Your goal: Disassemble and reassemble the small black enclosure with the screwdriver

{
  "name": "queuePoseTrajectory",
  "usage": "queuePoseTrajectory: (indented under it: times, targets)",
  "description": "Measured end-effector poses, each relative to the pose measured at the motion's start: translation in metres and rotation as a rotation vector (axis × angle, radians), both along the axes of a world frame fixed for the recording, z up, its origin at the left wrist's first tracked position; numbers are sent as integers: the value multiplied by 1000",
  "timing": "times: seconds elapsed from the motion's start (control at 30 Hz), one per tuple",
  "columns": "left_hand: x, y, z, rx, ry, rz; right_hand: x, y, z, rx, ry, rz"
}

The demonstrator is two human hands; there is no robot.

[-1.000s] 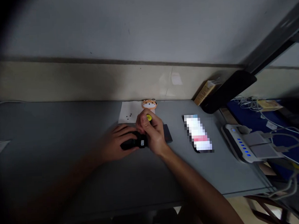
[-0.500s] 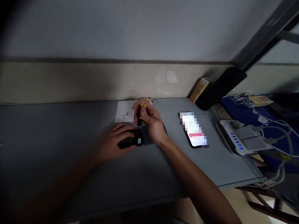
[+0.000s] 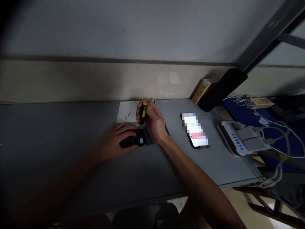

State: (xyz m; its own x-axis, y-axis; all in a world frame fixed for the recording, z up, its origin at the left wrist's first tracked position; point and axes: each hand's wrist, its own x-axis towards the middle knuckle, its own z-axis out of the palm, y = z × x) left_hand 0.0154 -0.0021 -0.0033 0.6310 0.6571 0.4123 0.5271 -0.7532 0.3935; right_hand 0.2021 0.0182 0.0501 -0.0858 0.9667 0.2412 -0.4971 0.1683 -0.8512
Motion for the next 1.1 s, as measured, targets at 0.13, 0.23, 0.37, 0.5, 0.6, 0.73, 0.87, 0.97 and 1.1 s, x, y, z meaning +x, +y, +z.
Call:
queuePoseTrajectory:
  times: [0.13, 0.23, 0.37, 0.5, 0.6, 0.73, 0.87, 0.97, 1.1]
  targets:
    - [0, -1, 1, 7, 11, 1, 0, 0, 2, -41, 33, 56]
    - [0, -2, 0, 13, 22, 11, 1, -4, 3, -27, 51, 54]
    - [0, -2, 2, 14, 31, 7, 2, -5, 3, 3, 24, 41]
    - [1, -2, 2, 15, 5, 1, 0, -1, 5, -13, 1, 41]
    - [1, -2, 1, 21, -5, 13, -1, -1, 5, -43, 27, 69]
    - [1, -2, 1, 15, -2, 10, 1, -4, 3, 4, 98, 75]
    - [1, -2, 3, 15, -11, 7, 3, -4, 2, -6, 68, 85]
    - [2, -2, 3, 13, -3, 9, 1, -1, 3, -16, 23, 59]
    - [1, -2, 3, -12, 4, 17, 1, 1, 4, -52, 19, 59]
